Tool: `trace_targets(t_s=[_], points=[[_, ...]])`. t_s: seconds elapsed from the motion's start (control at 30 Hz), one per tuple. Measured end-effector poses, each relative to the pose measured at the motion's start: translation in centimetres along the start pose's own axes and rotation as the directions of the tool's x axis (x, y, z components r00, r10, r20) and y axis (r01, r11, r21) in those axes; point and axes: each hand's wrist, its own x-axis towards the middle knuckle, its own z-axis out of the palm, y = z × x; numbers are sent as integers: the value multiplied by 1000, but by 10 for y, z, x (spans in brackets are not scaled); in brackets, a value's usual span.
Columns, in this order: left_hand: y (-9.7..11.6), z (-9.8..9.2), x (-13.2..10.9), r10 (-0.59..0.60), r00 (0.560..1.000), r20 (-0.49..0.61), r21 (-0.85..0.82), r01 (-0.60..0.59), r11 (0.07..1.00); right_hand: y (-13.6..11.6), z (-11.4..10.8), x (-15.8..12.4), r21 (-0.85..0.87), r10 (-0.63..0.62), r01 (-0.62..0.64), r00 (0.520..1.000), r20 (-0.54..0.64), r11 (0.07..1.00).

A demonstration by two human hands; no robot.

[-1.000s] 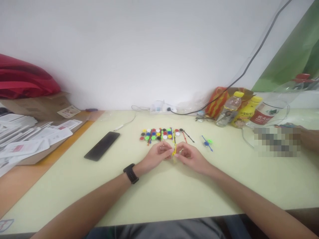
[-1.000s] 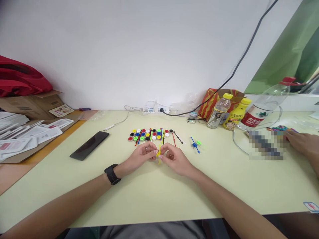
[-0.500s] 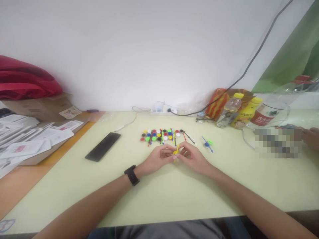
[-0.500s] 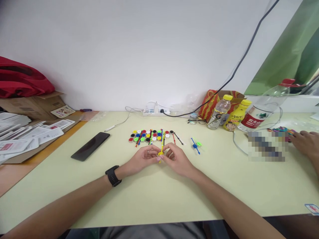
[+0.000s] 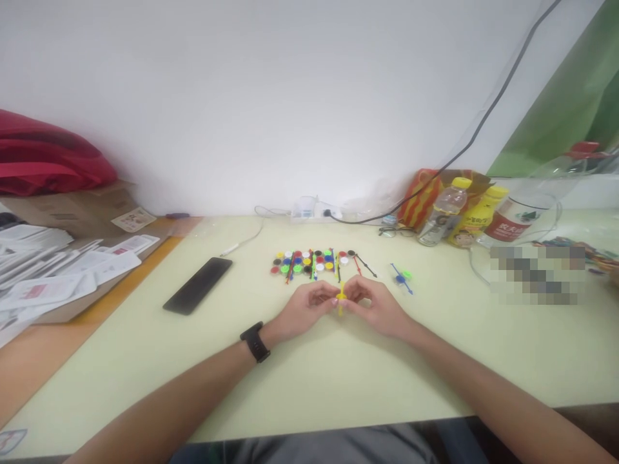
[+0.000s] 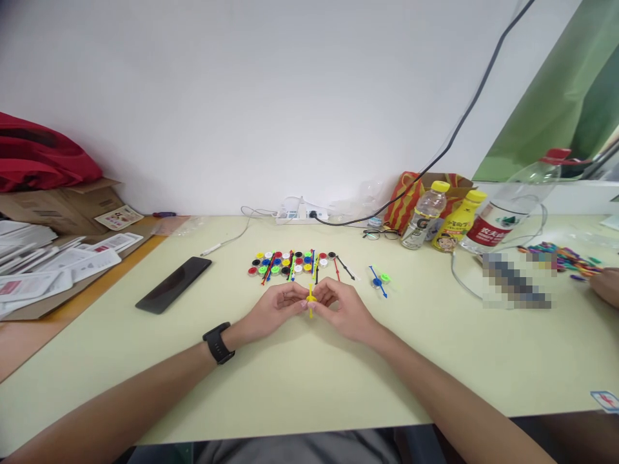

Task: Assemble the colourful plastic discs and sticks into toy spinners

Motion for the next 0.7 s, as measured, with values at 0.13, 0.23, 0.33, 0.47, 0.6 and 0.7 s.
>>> trace_targets(t_s=[0.13,0.23,0.33,0.47,0.6,0.7], points=[[0,-1,0,28,1000,-6,54,-28,998,4,-2,1,24,23,-24,1000,16,999],[1,-1,0,39,999,6,45,-39,998,6,-4,1,45,9,-11,999,52,999],[1,0,-1,41,999,20,17,-41,999,6,-6,1,49,5,-8,998,59,999],[-1,0,-1,49,999,21,21,-49,999,5,-6,2,77,35,-41,997,72,996],[-3,-1,-1,64,998,9,65,-65,996,4,-6,1,139,51,-63,995,82,988],[-5,-2,-2,72,997,19,88,-73,993,3,-6,1,169,66,-78,995,76,983]])
